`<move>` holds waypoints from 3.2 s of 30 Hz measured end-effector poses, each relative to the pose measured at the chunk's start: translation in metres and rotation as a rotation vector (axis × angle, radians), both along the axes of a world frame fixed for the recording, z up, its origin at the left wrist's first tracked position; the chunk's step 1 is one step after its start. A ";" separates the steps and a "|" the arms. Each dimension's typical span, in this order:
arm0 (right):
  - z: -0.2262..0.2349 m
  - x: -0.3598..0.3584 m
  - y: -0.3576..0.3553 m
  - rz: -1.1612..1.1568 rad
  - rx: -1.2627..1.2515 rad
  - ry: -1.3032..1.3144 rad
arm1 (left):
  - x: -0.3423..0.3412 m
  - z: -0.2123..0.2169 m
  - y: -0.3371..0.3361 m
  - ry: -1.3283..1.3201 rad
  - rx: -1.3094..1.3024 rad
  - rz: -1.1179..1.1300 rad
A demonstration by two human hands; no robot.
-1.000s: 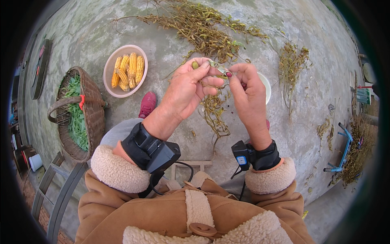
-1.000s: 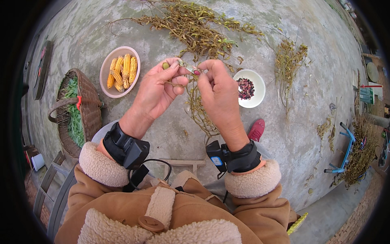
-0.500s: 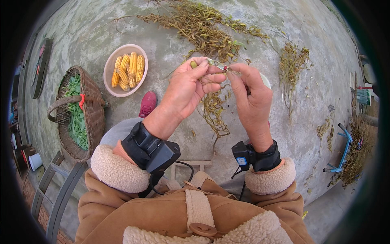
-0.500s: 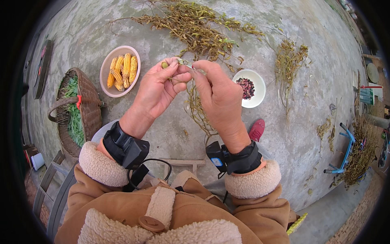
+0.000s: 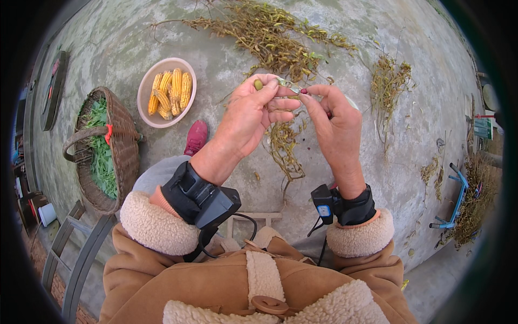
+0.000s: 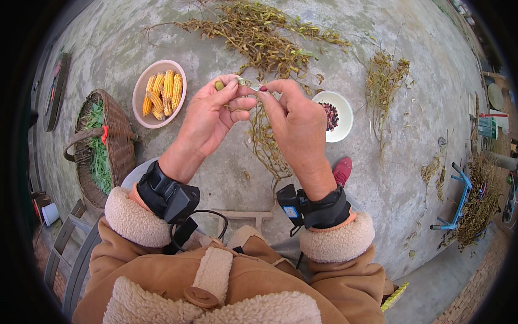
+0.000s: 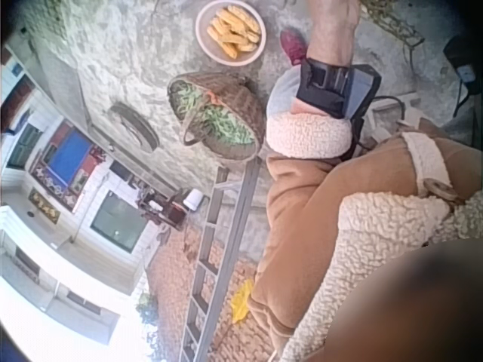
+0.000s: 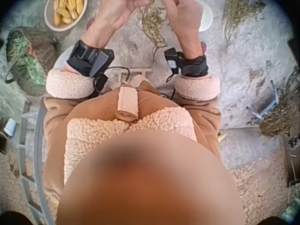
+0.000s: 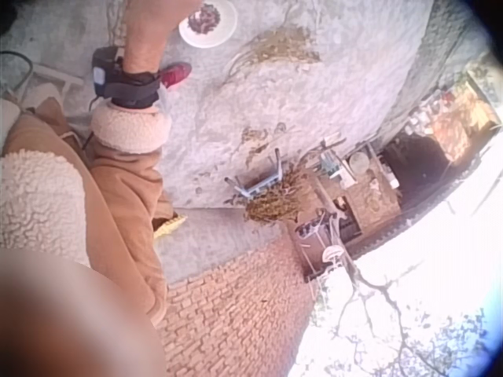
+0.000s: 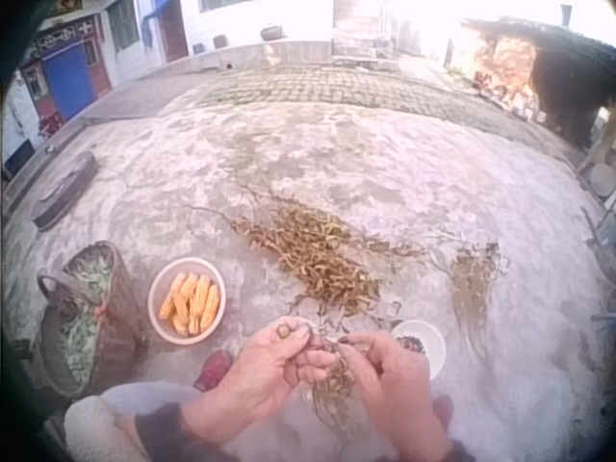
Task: The person sits on a low stool and repeatedly picks dried bean pods from a vine, opens them by hand, and drops the beans into a white bowl. The empty pods are discarded onto the floor. A basket of green vegetables and a bowl of corn cobs are nearby.
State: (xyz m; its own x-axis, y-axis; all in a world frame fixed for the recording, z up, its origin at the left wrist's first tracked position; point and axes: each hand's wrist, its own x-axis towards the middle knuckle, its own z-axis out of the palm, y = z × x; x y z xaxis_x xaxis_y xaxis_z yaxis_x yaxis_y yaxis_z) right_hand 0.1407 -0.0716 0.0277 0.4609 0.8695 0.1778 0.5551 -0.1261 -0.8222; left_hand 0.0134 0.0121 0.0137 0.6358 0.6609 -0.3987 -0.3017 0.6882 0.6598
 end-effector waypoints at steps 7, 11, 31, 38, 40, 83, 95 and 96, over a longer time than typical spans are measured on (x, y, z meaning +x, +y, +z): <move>-0.005 0.006 0.001 0.006 -0.042 0.222 | 0.000 0.002 0.000 0.036 0.058 -0.026; -0.007 0.009 0.004 -0.005 -0.085 0.470 | 0.000 0.003 0.000 0.037 0.063 -0.042; -0.017 0.011 0.002 0.081 -0.015 1.505 | -0.002 -0.001 0.002 -0.076 -0.043 -0.051; -0.022 0.017 0.001 0.138 0.135 1.766 | -0.002 0.000 0.002 -0.085 -0.046 -0.051; -0.024 0.019 0.001 0.111 0.178 1.788 | -0.002 0.001 0.002 -0.035 -0.015 -0.025; 0.003 -0.017 -0.009 0.097 -0.142 0.218 | 0.010 0.008 -0.019 -0.063 0.115 -0.292; 0.004 0.003 -0.009 0.080 0.016 0.701 | 0.009 0.011 -0.007 0.108 0.564 -0.156; 0.004 0.004 -0.009 0.097 0.011 0.746 | 0.008 0.010 -0.006 0.098 0.629 -0.146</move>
State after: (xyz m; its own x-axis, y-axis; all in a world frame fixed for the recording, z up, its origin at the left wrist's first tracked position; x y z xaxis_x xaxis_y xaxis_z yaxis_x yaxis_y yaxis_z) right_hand 0.1446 -0.0806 0.0316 0.3837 0.9124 -0.1423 -0.1417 -0.0941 -0.9854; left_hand 0.0217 0.0059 0.0241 0.7170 0.6967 -0.0248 -0.1522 0.1911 0.9697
